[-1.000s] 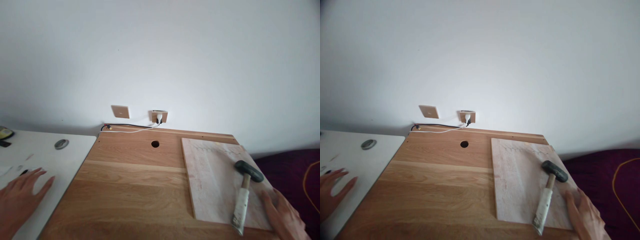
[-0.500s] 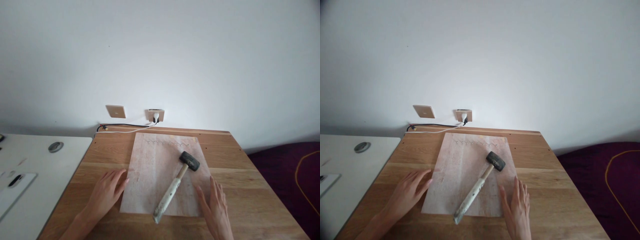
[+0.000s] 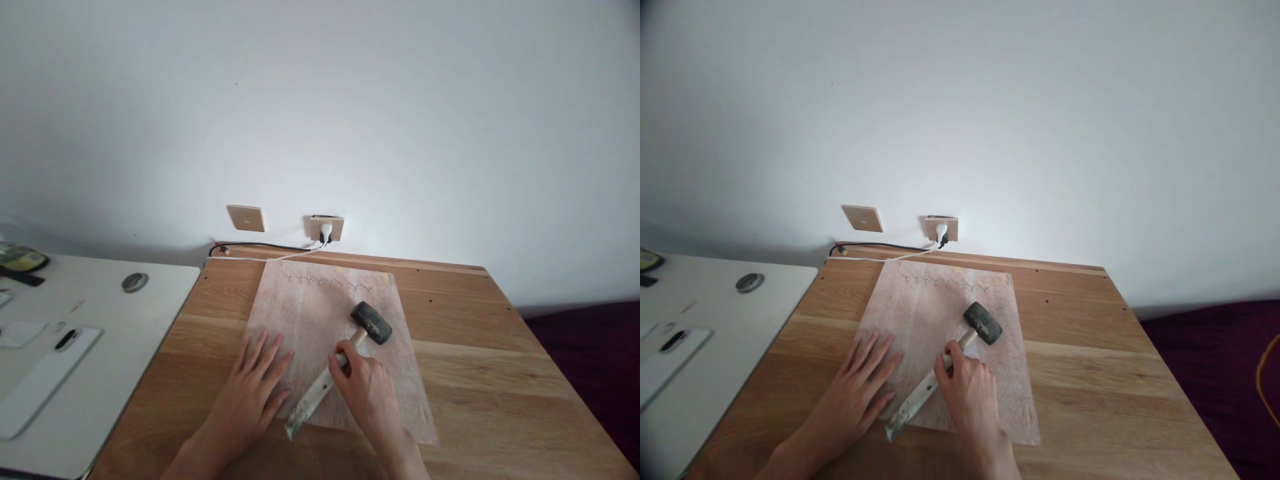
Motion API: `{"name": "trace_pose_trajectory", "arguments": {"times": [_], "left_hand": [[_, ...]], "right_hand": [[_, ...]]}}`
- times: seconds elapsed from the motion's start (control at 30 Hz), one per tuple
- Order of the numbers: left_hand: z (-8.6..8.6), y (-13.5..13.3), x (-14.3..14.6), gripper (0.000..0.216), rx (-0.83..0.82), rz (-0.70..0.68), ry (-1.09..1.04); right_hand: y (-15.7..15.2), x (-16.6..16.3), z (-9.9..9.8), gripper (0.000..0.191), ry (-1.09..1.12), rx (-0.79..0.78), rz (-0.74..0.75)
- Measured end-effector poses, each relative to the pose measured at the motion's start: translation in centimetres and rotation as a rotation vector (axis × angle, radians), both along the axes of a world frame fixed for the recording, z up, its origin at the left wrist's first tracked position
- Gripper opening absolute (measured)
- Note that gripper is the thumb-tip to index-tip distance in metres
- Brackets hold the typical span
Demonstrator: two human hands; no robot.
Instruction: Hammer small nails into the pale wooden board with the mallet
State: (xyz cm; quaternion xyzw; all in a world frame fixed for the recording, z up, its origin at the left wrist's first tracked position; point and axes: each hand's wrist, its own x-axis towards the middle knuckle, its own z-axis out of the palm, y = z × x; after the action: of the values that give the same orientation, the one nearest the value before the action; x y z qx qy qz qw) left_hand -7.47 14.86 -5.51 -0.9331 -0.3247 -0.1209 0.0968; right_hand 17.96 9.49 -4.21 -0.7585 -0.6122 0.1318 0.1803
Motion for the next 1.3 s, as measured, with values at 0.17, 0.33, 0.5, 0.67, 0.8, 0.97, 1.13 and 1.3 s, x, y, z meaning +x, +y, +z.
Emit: {"name": "trace_pose_trajectory", "arguments": {"times": [0.17,0.33,0.5,0.67,0.8,0.97,1.13,1.3], "left_hand": [[-0.7,-0.8,-0.1,0.064,0.005,0.017,0.018],[-0.3,-1.7,-0.6,0.064,0.023,0.035,0.035],[0.4,-2.9,-1.5,0.066,0.029,0.024,0.039],[1.6,0.2,-1.7,0.046,-0.116,0.006,-0.079],[2.4,7.8,0.8,0.027,-0.301,0.068,-0.221],[1.9,15.7,4.6,0.028,-0.474,0.125,-0.351],[1.4,17.4,4.9,0.027,-0.677,0.043,-0.402],[1.7,17.6,4.5,0.014,-0.785,0.016,-0.581]], "right_hand": [[-1.2,2.2,-0.3,0.028,0.166,0.136,-0.065],[-2.8,4.7,-0.3,0.041,0.0,0.18,-0.118],[-4.3,5.9,-0.5,0.059,-0.114,0.226,-0.005],[-1.5,8.5,2.2,0.052,-0.365,0.365,0.0],[5.6,9.9,5.7,0.035,-0.488,-0.085,0.008],[11.5,9.1,6.4,0.028,-0.429,-0.24,0.07],[12.0,9.5,5.1,0.02,-0.206,-0.216,0.05],[11.7,10.5,5.4,0.009,0.227,-0.029,0.004]]}}
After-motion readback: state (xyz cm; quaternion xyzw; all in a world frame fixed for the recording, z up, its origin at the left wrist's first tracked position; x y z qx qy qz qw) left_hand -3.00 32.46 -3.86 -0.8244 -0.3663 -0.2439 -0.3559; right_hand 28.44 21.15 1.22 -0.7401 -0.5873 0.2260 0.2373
